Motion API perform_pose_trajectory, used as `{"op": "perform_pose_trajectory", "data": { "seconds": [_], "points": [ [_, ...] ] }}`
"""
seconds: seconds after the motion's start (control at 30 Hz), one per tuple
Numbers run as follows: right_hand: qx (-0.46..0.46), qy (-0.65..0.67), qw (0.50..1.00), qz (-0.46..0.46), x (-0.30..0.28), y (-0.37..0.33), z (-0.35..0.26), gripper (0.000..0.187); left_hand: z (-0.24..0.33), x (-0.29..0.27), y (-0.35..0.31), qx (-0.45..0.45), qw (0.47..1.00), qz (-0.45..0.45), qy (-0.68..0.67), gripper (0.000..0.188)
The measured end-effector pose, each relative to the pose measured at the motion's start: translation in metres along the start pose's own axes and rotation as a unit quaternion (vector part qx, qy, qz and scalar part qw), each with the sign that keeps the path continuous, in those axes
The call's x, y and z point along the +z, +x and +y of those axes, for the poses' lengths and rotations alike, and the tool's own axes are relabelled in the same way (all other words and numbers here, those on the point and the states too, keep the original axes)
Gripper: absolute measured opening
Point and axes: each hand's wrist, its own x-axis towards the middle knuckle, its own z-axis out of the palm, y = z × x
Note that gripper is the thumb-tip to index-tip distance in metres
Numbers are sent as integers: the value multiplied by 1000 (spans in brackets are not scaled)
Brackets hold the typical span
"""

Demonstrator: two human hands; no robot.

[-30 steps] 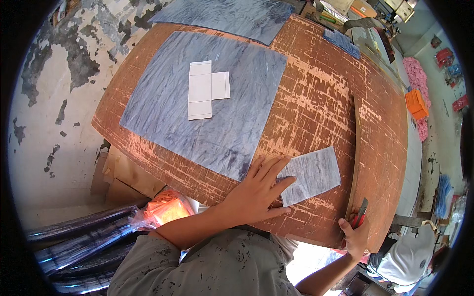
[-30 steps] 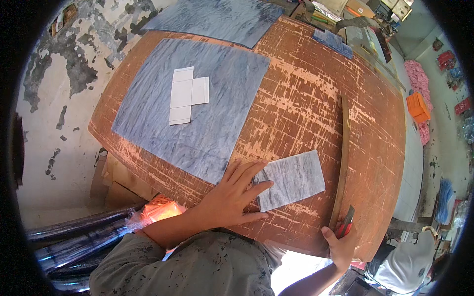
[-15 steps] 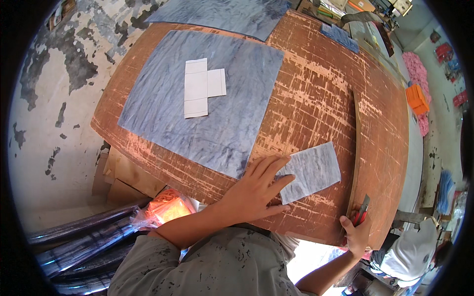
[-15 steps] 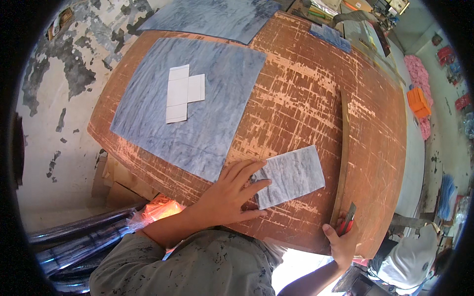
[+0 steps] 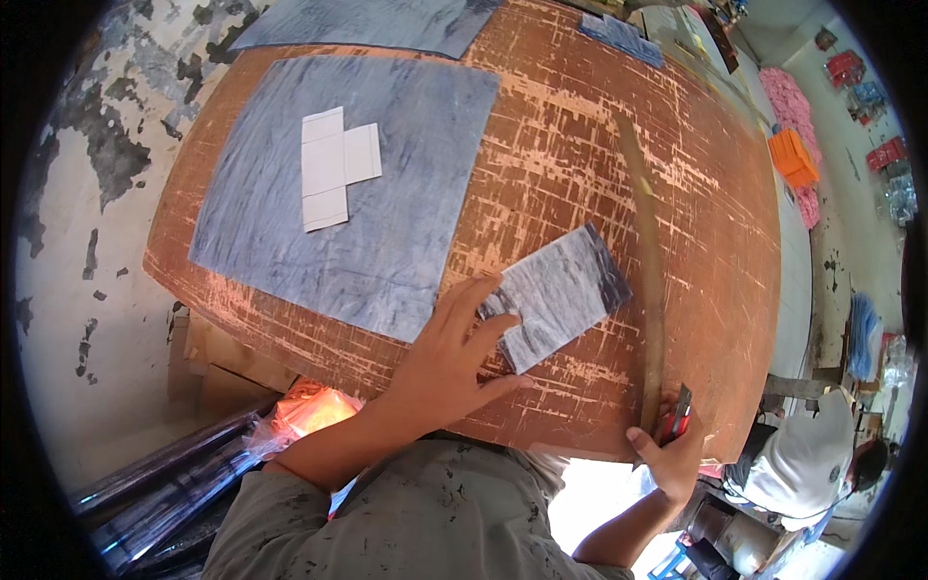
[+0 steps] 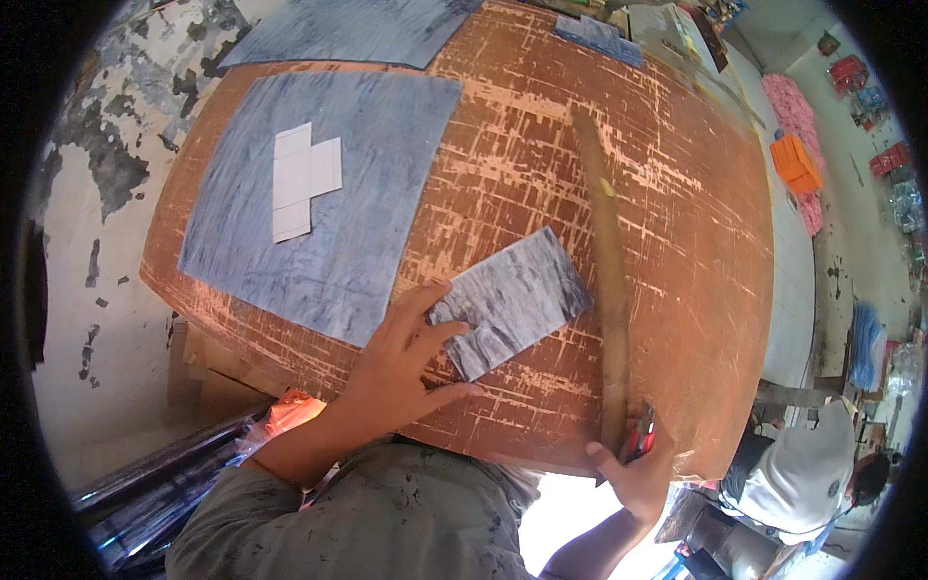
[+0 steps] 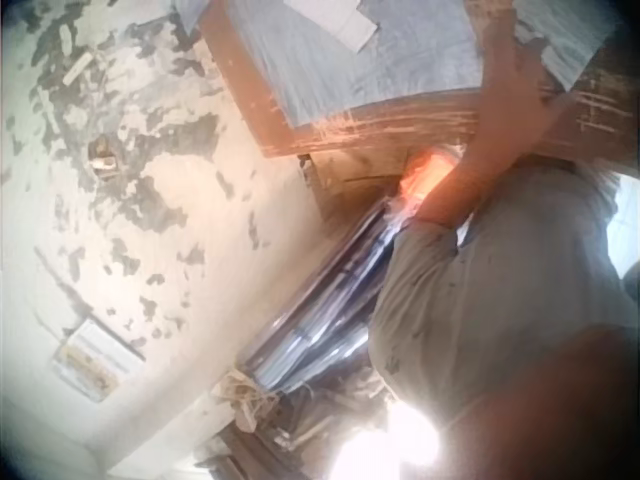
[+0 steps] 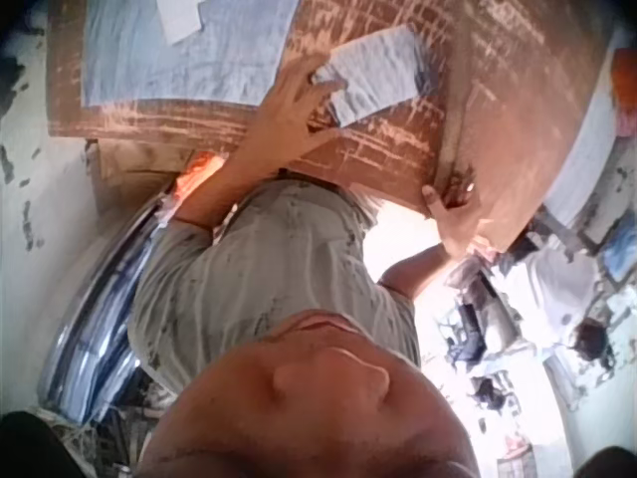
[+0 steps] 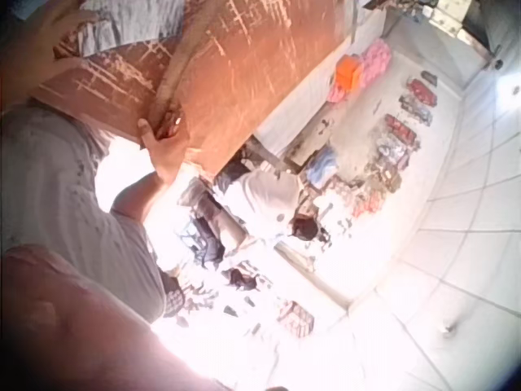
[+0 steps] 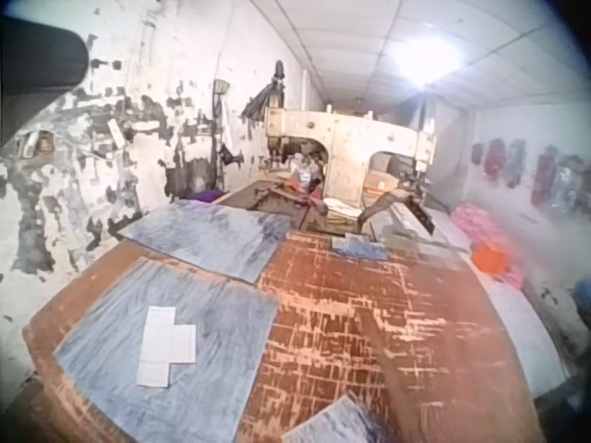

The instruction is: The person cuts a paper template with a utility knife, places it onto a piece of material, and trims the material using a utility knife and a ruler.

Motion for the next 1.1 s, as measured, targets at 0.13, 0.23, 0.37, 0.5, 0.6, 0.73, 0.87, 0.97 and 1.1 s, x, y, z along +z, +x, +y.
{"op": "perform_pose_trajectory", "data": {
  "seconds": [0.13, 0.23, 0.37, 0.5, 0.6, 0.73, 0.87, 0.97, 1.1],
  "points": [
    [27, -77, 994, -70, 0, -11, -2, 69, -1, -1, 2, 21, 997, 31, 70, 63],
    [-115, -131, 981, -89, 5, -17, 5, 70, 3, -3, 6, 23, 997, 30, 62, 60],
    [-159, -131, 973, -104, 8, -23, 7, 71, -3, -1, 5, 20, 998, 0, 60, 55],
    [-146, -169, 966, -128, 7, -27, 6, 69, -7, 2, 0, 6, 999, 26, 46, 56],
    [-179, -210, 954, -112, 8, -30, 2, 67, 2, 1, -2, -9, 998, 27, 59, 59],
    [-153, -222, 957, -107, 8, -38, 0, 67, 3, 3, -1, 7, 997, 26, 75, 82],
    [-160, -252, 948, -106, 12, -45, -1, 69, 21, 1, 4, -31, 994, -35, 97, 101],
    [-171, -259, 947, -88, 17, -46, -5, 71, 24, 9, 4, -40, 993, -35, 104, 109],
    [-189, -263, 943, -75, 20, -47, 4, 77, 19, 22, 3, -67, 985, -53, 153, 110]
  ]
}}
